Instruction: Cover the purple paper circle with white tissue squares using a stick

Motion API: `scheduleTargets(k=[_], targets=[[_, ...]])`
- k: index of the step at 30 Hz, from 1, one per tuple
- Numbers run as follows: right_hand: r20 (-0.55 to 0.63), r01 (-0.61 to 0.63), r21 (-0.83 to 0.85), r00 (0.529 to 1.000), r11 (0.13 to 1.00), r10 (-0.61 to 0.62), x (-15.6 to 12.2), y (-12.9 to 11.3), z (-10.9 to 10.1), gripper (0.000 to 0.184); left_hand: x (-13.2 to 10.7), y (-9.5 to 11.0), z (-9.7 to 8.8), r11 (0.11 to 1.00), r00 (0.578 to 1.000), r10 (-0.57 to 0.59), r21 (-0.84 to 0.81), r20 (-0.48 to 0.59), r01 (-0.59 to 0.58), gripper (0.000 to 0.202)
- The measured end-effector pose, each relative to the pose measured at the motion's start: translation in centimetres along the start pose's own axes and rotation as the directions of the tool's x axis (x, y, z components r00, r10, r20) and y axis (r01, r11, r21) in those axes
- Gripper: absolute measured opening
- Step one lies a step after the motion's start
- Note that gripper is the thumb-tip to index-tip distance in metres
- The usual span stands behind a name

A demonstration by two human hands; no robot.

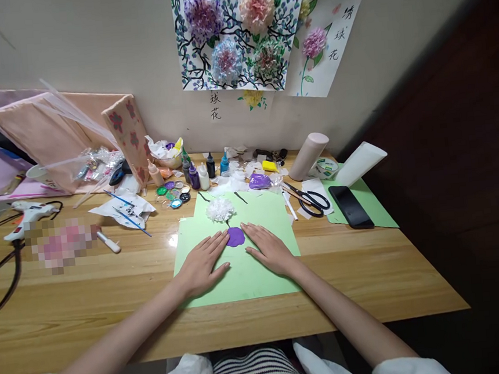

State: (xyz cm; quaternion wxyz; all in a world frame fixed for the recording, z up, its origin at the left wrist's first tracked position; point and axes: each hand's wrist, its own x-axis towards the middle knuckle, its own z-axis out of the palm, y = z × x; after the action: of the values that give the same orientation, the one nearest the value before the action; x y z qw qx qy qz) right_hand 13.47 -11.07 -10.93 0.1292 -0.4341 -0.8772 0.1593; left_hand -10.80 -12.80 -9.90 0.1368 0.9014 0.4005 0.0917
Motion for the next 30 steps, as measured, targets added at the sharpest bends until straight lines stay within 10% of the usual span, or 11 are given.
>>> scheduleTargets(k=[30], targets=[[-0.019, 0.005, 0.004, 1.0, 1.0, -0.005, -0.1, 0.2, 0.3, 0.057, 3.3, 0.2, 0.4, 0.986, 0.975, -0.152, 0.044, -0.165, 0.161, 0.052]])
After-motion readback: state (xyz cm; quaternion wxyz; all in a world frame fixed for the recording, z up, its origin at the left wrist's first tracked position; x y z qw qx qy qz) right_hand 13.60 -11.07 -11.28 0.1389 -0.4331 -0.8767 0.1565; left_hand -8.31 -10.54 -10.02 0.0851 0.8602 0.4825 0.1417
